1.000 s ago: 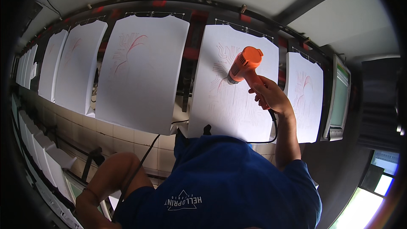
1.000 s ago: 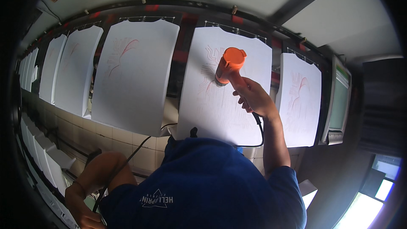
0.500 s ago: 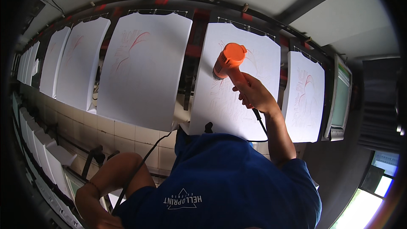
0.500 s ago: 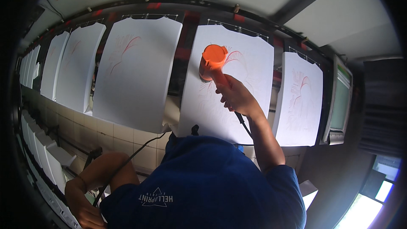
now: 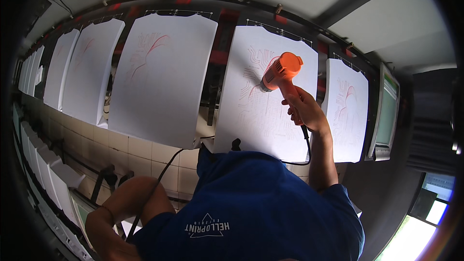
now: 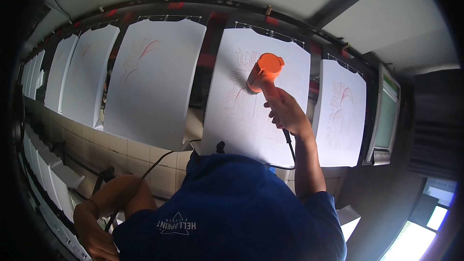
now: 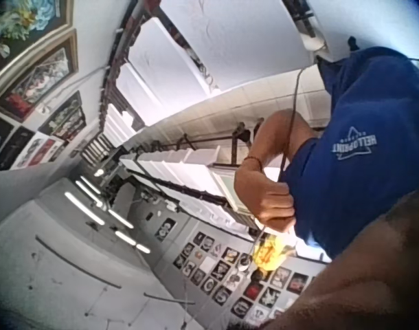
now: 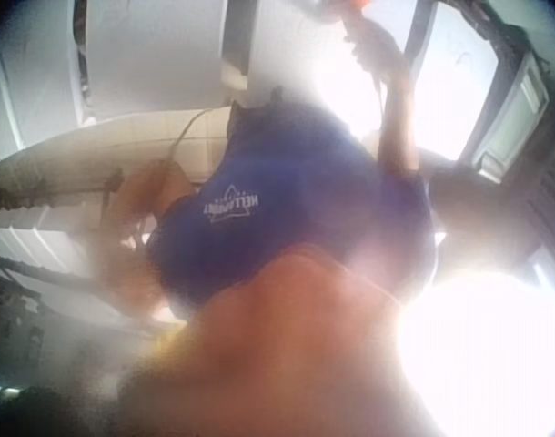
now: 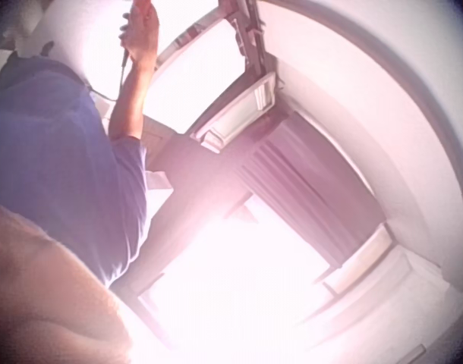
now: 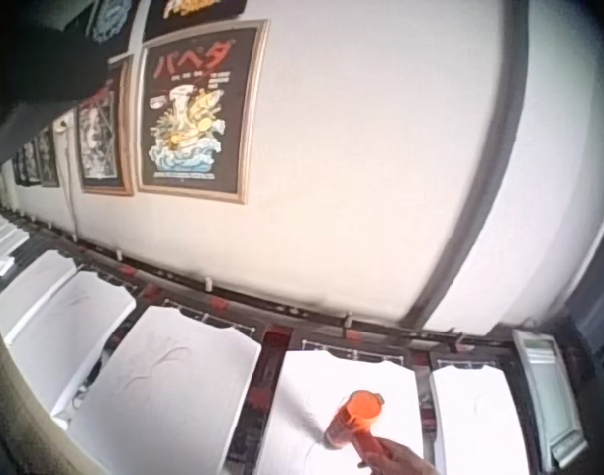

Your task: The person uses an orange heat gun to apply heat to a red design on a white t-shirt hanging on a rack. They move the heat gun back and forth over the design to ensure even heating.

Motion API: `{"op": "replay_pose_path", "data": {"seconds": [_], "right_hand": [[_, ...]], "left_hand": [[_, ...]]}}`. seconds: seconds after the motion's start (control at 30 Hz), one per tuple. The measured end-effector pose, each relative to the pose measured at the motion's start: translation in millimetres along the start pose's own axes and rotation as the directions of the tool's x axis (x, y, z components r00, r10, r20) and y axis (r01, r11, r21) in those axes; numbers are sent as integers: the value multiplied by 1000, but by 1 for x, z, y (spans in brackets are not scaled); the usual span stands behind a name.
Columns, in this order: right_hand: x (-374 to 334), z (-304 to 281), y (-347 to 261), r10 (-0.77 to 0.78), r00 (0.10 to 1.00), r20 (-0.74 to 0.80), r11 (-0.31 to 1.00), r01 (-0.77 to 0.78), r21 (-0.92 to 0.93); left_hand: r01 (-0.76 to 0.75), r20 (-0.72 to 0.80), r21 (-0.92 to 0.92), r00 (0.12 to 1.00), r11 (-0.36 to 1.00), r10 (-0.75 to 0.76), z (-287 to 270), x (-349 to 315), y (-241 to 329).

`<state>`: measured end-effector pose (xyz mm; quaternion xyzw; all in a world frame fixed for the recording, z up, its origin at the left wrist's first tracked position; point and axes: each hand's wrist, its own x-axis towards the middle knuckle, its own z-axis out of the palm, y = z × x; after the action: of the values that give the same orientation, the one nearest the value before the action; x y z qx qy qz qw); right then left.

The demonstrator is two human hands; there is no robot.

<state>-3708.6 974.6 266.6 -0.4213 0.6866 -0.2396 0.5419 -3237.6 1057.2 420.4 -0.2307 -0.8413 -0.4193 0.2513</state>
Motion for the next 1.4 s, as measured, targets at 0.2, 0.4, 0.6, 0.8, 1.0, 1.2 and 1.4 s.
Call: {"op": "replay_pose_path", "data": {"seconds": [0.2, 0.4, 0.6, 0.8, 1.0, 1.2, 1.4], "right_hand": [[-18, -7, 6, 30, 998, 60, 999, -29, -16], [-18, -7, 15, -30, 998, 48, 1000, 31, -4], [-6, 9, 8, -69, 997, 27, 998, 68, 5], [-25, -4, 15, -60, 971, 230, 997, 69, -30], [-11, 11, 6, -99, 983, 154, 995, 103, -15], [-17, 15, 12, -128, 911, 393, 991, 134, 11], [-26, 26, 8, -74, 927, 368, 989, 115, -90]], "left_hand": [[12, -35, 9, 999, 1000, -11, 4, 1, -1], [2, -74, -20, 997, 1000, -4, 14, 4, 2], [2, -215, -72, 976, 997, -17, 42, 16, 6], [95, -183, 33, 979, 995, -87, 62, 29, 18], [165, -150, 110, 978, 980, -147, 75, 55, 28], [212, -136, 169, 972, 963, -191, 85, 81, 35], [256, -5, 87, 967, 963, -257, 120, 69, 59]]}}
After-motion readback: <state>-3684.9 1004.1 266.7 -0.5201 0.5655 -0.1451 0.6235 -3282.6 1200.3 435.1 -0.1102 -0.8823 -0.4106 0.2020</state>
